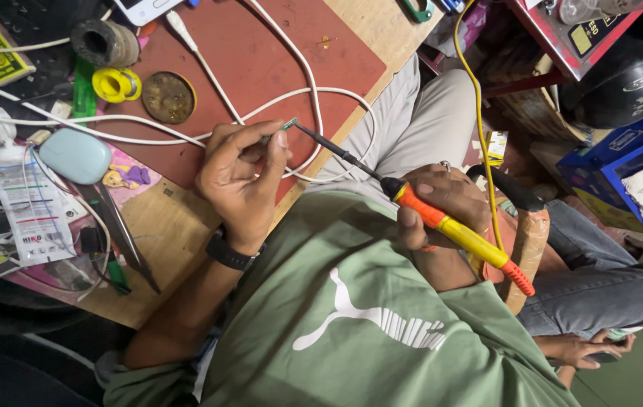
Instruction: The person sits at a cluttered workbench, picks up a small green circuit board and handles it with both hands, then takes a soldering iron and solders the board, holding it in one hand while applying the iron with the other.
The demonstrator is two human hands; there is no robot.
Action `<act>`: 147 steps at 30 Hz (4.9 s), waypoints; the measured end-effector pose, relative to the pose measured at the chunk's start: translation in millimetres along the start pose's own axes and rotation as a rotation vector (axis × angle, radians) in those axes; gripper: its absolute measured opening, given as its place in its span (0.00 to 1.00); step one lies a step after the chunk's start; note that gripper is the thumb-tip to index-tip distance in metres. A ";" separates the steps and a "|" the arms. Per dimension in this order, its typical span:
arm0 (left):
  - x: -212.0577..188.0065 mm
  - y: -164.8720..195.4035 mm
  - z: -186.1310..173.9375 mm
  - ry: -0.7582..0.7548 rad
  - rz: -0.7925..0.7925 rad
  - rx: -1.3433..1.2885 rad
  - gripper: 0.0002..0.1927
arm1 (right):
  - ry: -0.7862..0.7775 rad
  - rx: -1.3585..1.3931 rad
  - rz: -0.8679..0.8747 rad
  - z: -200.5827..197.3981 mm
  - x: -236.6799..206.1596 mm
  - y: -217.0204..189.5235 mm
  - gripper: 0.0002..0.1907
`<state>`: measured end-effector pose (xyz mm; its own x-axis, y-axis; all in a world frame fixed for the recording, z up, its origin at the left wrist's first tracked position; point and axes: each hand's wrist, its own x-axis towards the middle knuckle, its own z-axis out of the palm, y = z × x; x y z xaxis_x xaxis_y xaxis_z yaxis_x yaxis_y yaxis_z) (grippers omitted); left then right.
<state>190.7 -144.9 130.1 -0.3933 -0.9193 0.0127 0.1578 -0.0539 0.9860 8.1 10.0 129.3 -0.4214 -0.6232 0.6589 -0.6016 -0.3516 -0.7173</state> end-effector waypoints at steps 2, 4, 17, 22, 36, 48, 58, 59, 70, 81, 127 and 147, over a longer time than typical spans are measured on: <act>-0.3 -0.3 0.1 0.008 0.001 0.018 0.09 | -0.021 -0.006 0.013 -0.5 1.0 -2.1 0.14; -0.1 -0.2 -0.1 0.002 0.010 0.013 0.09 | 0.009 -0.037 0.055 0.9 1.9 -6.6 0.14; -0.5 0.4 -0.2 -0.001 0.025 0.020 0.08 | 0.066 0.069 -0.022 0.9 -4.7 8.6 0.14; 0.0 1.4 -0.3 -0.007 0.026 0.019 0.08 | 0.100 0.013 -0.008 0.3 -11.2 7.9 0.16; -0.6 0.7 -0.4 0.001 0.002 0.003 0.08 | 0.126 -0.081 0.156 1.5 -7.3 -14.8 0.18; -1.6 1.1 -1.1 -0.004 -0.012 -0.012 0.08 | -0.115 -0.010 0.188 -11.6 3.6 -23.9 0.15; -2.1 -0.2 -1.4 -0.007 -0.004 -0.012 0.08 | -0.053 -0.079 0.138 0.6 -0.1 -18.1 0.15; -1.8 -0.2 -1.6 -0.006 -0.008 -0.010 0.08 | -0.044 -0.064 0.121 0.1 -0.1 -17.8 0.15; -1.4 0.3 -1.7 -0.013 0.011 0.000 0.08 | 0.024 -0.003 0.013 2.4 0.9 -8.6 0.16; -1.5 0.5 -2.7 -0.018 0.013 0.015 0.08 | -0.103 -0.052 0.156 -5.9 4.9 -21.9 0.15; -1.9 1.5 -0.5 -0.018 0.008 0.023 0.09 | -0.050 0.006 0.091 -1.8 7.4 -18.7 0.17; -1.4 1.1 0.0 -0.012 0.016 0.017 0.09 | -0.087 0.028 0.150 -1.8 12.8 -23.8 0.16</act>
<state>191.4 -143.7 131.2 -0.4018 -0.9152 0.0304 0.1490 -0.0326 0.9883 15.8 11.7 155.1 -0.4441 -0.7277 0.5227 -0.5165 -0.2687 -0.8130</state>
